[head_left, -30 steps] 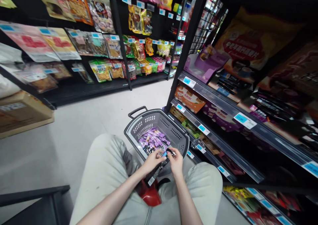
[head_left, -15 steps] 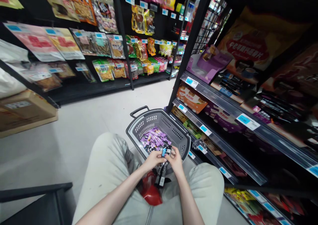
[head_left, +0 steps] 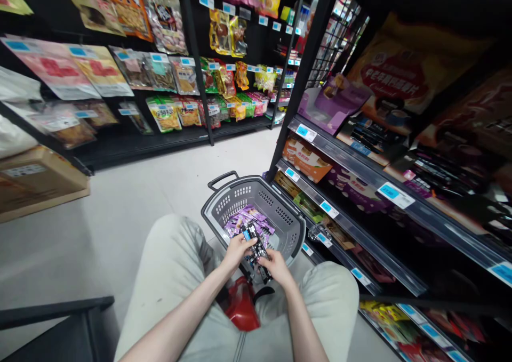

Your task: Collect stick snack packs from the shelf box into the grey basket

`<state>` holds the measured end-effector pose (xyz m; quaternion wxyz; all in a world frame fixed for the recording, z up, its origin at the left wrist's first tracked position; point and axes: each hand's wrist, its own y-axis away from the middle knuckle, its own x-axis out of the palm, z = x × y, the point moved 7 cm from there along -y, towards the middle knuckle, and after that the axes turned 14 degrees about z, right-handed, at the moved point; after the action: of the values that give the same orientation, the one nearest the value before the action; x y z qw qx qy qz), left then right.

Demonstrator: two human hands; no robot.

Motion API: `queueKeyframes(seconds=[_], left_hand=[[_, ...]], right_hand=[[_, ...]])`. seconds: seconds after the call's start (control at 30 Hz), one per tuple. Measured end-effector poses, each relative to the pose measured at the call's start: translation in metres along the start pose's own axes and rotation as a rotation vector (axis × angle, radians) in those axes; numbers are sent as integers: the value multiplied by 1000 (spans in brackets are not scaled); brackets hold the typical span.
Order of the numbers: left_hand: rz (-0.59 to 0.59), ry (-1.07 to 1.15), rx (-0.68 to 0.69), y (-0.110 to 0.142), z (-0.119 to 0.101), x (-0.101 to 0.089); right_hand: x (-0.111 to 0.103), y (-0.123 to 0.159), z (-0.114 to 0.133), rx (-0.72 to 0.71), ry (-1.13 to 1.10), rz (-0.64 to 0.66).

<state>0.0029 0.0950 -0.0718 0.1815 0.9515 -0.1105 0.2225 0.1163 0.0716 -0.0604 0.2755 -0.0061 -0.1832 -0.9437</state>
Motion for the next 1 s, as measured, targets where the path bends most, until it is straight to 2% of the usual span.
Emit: queueKeyframes(seconds=[0.17, 0.23, 0.47, 0.53, 0.8, 0.9, 1.0], left_hand=[[-79, -75, -16, 1, 0, -6], [-74, -72, -18, 2, -2, -4], [159, -151, -68, 2, -2, 19], [176, -157, -55, 2, -1, 20], [49, -297, -16, 1, -4, 11], [-25, -357, -14, 3, -9, 8], [-45, -333, -19, 4, -12, 8]], right_hand=[[1, 4, 0, 54, -20, 38], [-1, 4, 0, 47, -12, 24], [-7, 5, 0, 13, 21, -37], [-7, 5, -1, 27, 17, -48], [-10, 6, 9, -2, 79, 18], [-8, 9, 10, 20, 31, 53], [-6, 10, 7, 58, -26, 43]])
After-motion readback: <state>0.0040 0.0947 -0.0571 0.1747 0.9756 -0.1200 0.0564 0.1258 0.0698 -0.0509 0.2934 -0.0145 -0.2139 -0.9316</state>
